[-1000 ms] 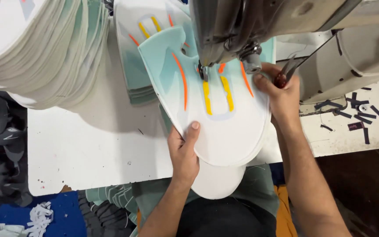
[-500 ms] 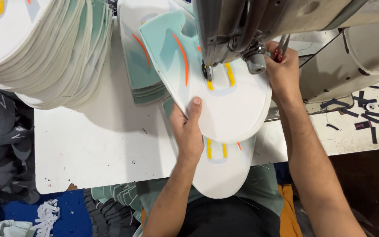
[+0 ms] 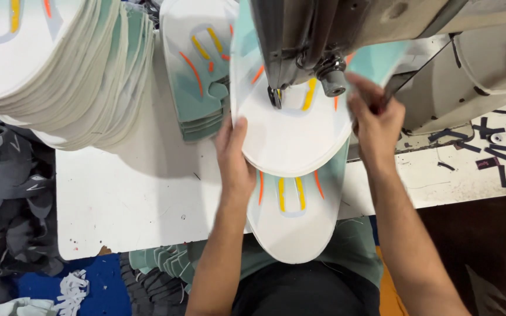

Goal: The person uses a sewing machine to stitch the upper part of a slipper to its sole. They guide the slipper under the needle, rotate it to sew along the edges, and then remove it to place it on a stack of finished items.

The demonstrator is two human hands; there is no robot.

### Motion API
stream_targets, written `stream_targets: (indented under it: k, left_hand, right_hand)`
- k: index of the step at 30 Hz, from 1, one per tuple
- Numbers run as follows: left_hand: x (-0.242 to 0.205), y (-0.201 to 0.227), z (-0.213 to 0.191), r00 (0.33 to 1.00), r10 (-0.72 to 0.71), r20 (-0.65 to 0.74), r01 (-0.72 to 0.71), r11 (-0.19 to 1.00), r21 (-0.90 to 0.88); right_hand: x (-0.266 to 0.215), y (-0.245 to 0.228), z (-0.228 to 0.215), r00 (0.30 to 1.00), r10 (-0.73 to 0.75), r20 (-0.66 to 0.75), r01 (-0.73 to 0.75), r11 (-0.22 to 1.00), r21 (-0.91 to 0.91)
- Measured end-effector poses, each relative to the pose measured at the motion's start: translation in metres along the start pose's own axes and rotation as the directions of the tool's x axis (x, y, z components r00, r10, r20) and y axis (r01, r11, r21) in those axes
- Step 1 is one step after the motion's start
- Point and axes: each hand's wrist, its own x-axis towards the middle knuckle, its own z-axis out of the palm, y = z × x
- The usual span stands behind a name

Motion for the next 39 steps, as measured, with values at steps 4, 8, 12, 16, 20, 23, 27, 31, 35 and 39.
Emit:
stream_targets:
  k: [4,8,12,16,20,23,27,31,35,39]
  left_hand:
    - [-0.038,-0.050,-0.013,0.998,0.062,-0.032,-0.058,0.993,0.107]
    - [-0.058,-0.051,0.007,0.994,0.076,0.081,-0.098,0.945,0.313]
    - [-0.043,-0.039,0.007,0.995,0.078,0.059,-0.090,0.964,0.249]
    - [-0.028,-0.034,-0.002,0.996,0.030,0.081,-0.035,0.998,0.061]
    - [-0.012,-0.027,-0.008,0.998,-0.025,0.050,0.025,1.000,-0.001]
    - [0.000,-0.027,-0.018,0.998,-0.029,0.054,0.029,1.000,-0.006]
    - [0.010,-0.032,-0.029,0.999,-0.035,-0.004,0.035,0.995,-0.096]
    - [-0.046,-0.036,-0.004,0.999,-0.019,-0.040,0.026,0.984,0.179]
    - [-0.092,-0.054,-0.006,0.992,0.058,0.109,-0.095,0.923,0.373]
    - [-0.090,-0.022,-0.025,0.998,0.050,0.050,-0.067,0.883,0.464]
  right_hand:
    - [-0.056,-0.010,0.007,0.991,0.077,-0.107,-0.081,0.996,-0.036]
    - [-0.108,-0.006,0.001,0.994,0.094,-0.053,-0.102,0.976,-0.190]
    - [-0.115,-0.037,-0.024,0.986,0.078,0.146,-0.022,0.937,-0.350]
    - [-0.091,-0.091,-0.035,1.000,-0.023,0.014,0.027,0.880,-0.474]
    - [-0.050,-0.102,-0.024,0.976,-0.098,0.193,0.199,0.762,-0.616]
    - [-0.051,-0.079,-0.025,0.966,-0.044,0.255,0.200,0.753,-0.627]
    - [-0.090,-0.059,-0.022,0.984,-0.061,0.169,0.156,0.753,-0.639]
    - [-0.127,-0.050,0.001,0.990,-0.012,0.141,0.103,0.743,-0.661]
    - [-0.138,-0.060,0.008,0.966,-0.004,0.259,0.171,0.760,-0.626]
    - [-0.137,-0.107,-0.015,0.825,0.071,0.560,0.267,0.824,-0.499]
